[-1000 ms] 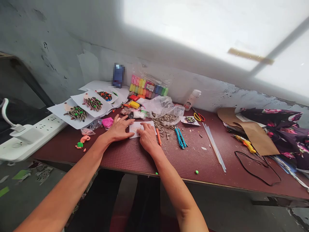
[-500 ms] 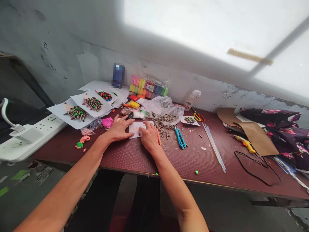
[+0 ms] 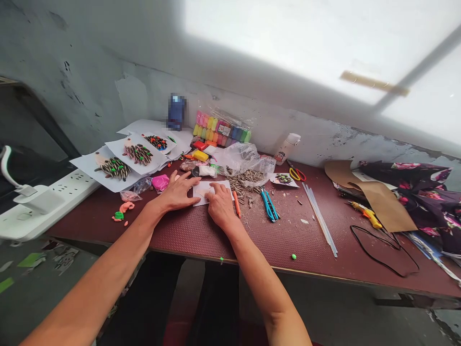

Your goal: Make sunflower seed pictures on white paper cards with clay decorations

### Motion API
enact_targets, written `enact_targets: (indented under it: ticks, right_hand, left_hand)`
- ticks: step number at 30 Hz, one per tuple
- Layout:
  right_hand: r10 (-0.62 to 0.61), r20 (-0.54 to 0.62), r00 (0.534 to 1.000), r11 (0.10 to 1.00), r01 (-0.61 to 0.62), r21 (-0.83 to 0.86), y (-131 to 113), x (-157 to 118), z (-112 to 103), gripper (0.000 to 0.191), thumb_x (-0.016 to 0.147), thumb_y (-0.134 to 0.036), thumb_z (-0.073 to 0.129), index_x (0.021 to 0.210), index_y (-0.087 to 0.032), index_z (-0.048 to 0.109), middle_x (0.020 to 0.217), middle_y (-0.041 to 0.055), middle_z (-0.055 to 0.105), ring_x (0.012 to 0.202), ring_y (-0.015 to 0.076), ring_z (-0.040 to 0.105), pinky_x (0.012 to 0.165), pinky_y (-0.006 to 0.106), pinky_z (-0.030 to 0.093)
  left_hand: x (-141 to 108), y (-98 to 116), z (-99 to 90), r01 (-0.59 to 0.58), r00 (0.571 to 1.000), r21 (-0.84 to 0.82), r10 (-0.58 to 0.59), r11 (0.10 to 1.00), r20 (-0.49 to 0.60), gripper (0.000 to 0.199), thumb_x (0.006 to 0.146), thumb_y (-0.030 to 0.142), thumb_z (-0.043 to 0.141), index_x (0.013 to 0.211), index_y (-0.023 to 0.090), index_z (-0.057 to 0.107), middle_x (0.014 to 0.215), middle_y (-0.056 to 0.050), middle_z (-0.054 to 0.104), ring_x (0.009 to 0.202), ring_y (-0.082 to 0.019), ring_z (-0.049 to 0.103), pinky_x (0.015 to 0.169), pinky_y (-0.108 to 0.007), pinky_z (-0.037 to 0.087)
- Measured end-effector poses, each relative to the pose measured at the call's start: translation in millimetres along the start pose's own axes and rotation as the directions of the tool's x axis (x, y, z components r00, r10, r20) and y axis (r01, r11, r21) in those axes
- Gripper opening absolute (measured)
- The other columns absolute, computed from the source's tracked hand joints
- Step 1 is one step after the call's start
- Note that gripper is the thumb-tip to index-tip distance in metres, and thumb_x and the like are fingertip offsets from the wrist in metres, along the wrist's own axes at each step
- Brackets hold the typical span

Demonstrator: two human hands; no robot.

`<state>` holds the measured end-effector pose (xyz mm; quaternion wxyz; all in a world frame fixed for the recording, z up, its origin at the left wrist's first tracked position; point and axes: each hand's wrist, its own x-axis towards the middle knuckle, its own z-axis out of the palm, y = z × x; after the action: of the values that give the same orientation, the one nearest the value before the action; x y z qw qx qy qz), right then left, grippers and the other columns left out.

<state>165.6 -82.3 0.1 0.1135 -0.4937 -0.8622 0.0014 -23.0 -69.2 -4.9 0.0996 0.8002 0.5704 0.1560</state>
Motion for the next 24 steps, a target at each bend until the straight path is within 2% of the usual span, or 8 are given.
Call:
enact_targets:
  ticks: [9, 13, 16, 19, 24]
  right_hand:
    - [-0.095, 0.005, 0.995, 0.992, 0.095, -0.087, -3.1, -0.5, -3.4, 0.031, 0.096, -0.015, 0.049, 0.106, -0.017, 0.078, 0.141, 0.0139, 0.059, 0.123, 0.0278, 0.049, 0.101, 0.042, 0.038]
    - [-0.068, -0.034, 0.997, 0.993, 0.064, -0.098, -1.4, -0.9, -3.5, 0.031, 0.096, -0.014, 0.050, 0.102, -0.019, 0.079, 0.140, 0.0127, 0.059, 0.121, 0.0277, 0.050, 0.101, 0.042, 0.039]
    - [-0.065, -0.060, 0.996, 0.994, 0.060, -0.087, -1.0, -1.4, -2.6, 0.034, 0.097, -0.014, 0.049, 0.112, -0.022, 0.078, 0.141, 0.0121, 0.059, 0.121, 0.0276, 0.050, 0.099, 0.043, 0.040]
    - [-0.096, -0.031, 0.995, 0.992, 0.093, -0.082, -2.0, -1.8, -1.8, 0.036, 0.098, -0.014, 0.047, 0.118, -0.024, 0.075, 0.144, 0.0124, 0.056, 0.122, 0.0277, 0.049, 0.099, 0.042, 0.039]
    - [-0.116, 0.011, 0.993, 0.987, 0.116, -0.114, -3.1, -1.7, -2.4, 0.034, 0.098, -0.016, 0.049, 0.115, -0.025, 0.076, 0.145, 0.0111, 0.055, 0.123, 0.0278, 0.048, 0.099, 0.042, 0.037]
  left_hand:
    - [0.5, -3.7, 4.0, -0.010, 1.000, 0.001, 0.010, 1.000, -0.021, 0.066, 0.080, 0.046, 0.058, 0.142, 0.023, 0.052, 0.139, -0.009, 0.064, 0.148, -0.034, 0.036, 0.124, -0.060, 0.003]
    - [0.8, -5.0, 5.6, -0.011, 1.000, -0.010, 0.010, 1.000, -0.024, 0.067, 0.080, 0.047, 0.058, 0.142, 0.024, 0.052, 0.142, -0.008, 0.063, 0.149, -0.035, 0.035, 0.124, -0.061, 0.001]
    - [0.8, -4.7, 5.7, -0.006, 1.000, -0.015, 0.005, 1.000, -0.023, 0.067, 0.080, 0.047, 0.058, 0.142, 0.023, 0.052, 0.142, -0.009, 0.063, 0.149, -0.036, 0.035, 0.124, -0.061, 0.001]
    - [0.8, -4.6, 6.2, -0.009, 0.999, -0.016, 0.008, 1.000, -0.032, 0.066, 0.081, 0.046, 0.057, 0.142, 0.022, 0.053, 0.142, -0.009, 0.063, 0.148, -0.035, 0.035, 0.124, -0.061, 0.002]
    - [1.0, -5.7, 7.3, -0.016, 0.999, -0.014, 0.015, 1.000, -0.033, 0.066, 0.081, 0.046, 0.058, 0.142, 0.022, 0.053, 0.142, -0.010, 0.063, 0.148, -0.036, 0.036, 0.124, -0.062, 0.003]
